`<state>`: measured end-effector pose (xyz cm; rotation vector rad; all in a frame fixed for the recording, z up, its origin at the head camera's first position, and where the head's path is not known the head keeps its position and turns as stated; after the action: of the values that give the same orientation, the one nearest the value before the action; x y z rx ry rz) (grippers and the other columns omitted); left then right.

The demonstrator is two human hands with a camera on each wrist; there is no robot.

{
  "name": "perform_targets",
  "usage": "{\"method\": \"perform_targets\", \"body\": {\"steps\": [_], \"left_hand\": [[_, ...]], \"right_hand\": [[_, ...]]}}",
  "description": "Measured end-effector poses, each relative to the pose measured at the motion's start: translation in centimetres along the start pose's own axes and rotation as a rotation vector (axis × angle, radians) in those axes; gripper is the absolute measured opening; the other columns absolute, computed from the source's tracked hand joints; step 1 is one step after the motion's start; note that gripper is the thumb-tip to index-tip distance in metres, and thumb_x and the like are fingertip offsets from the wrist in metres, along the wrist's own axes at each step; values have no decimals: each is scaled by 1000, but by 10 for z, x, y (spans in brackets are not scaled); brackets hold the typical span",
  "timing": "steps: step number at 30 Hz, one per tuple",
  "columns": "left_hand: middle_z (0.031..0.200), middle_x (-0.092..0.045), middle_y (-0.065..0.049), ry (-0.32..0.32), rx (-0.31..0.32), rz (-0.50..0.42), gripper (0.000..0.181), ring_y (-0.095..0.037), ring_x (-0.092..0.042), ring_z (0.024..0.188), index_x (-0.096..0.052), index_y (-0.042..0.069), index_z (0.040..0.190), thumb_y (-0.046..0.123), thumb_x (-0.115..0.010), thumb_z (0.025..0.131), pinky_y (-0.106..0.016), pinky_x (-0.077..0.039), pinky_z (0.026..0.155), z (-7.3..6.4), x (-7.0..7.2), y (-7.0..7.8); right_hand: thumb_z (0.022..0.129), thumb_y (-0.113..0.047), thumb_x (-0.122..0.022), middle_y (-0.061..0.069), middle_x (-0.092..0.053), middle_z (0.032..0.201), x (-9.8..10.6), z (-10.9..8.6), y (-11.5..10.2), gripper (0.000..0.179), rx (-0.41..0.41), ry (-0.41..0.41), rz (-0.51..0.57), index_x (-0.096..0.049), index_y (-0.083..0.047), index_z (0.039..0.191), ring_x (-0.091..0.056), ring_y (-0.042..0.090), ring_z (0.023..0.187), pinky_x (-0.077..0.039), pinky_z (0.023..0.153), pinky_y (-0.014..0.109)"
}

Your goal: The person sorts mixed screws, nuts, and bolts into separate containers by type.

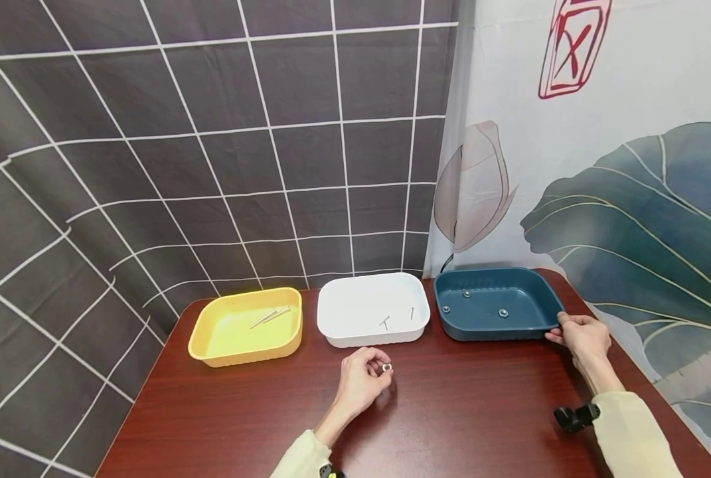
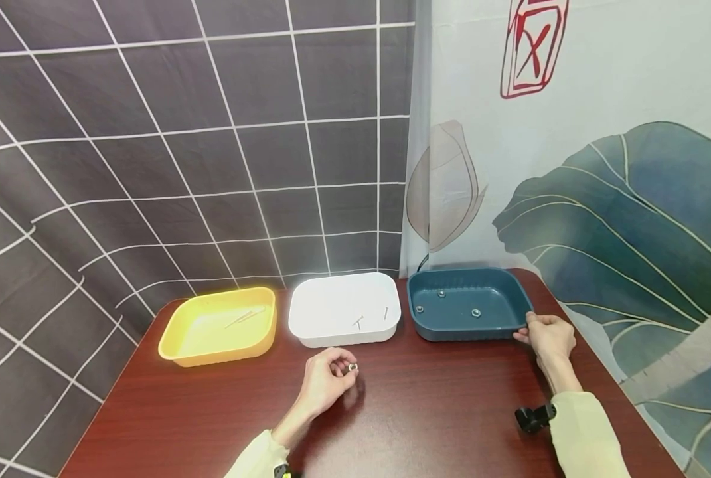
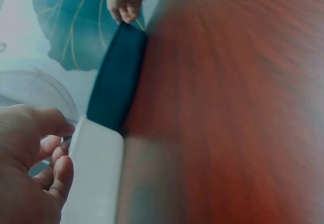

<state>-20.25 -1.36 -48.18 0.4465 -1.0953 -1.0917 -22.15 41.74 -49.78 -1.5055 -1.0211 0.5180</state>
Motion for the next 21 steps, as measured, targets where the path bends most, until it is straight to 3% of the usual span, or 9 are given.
{"method": "perform_targets", "body": {"steps": [8, 14, 21], "left_hand": [[71, -64, -2, -17, -6, -71, 11, -8, -55, 60, -71, 5, 80, -2, -77, 73, -13, -46, 54, 33, -22, 21], [73, -65, -1, -12, -39, -61, 11, -19, -60, 66, -71, 6, 81, 1, -78, 73, -15, -46, 59, 58, -37, 34], [75, -66, 2, -34, -24, -77, 10, -15, -61, 70, -72, 6, 82, 3, -78, 75, -14, -46, 68, 83, -61, 46]], "right_hand": [[105, -20, -50, 0, -59, 63, 0, -1, -1, 38, 1, -5, -3, -49, 15, 117, -66, 8, 51, -60, 56, 24], [104, -20, -51, 0, -58, 63, 0, 0, -1, 33, 0, -5, 17, -51, 12, 111, -66, 8, 51, -60, 57, 25], [104, -20, -51, 0, -58, 63, 0, 0, 1, 32, 3, -2, 12, -51, 12, 111, -65, 8, 50, -60, 56, 25]]}}
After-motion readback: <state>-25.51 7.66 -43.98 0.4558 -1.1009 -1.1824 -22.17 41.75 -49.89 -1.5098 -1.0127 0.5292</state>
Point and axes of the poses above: each hand's wrist, its own z-axis towards the middle knuckle, its own x-axis out of the back of the hand, y = z × x, the point moved 5 cm from there along z, towards the middle knuckle
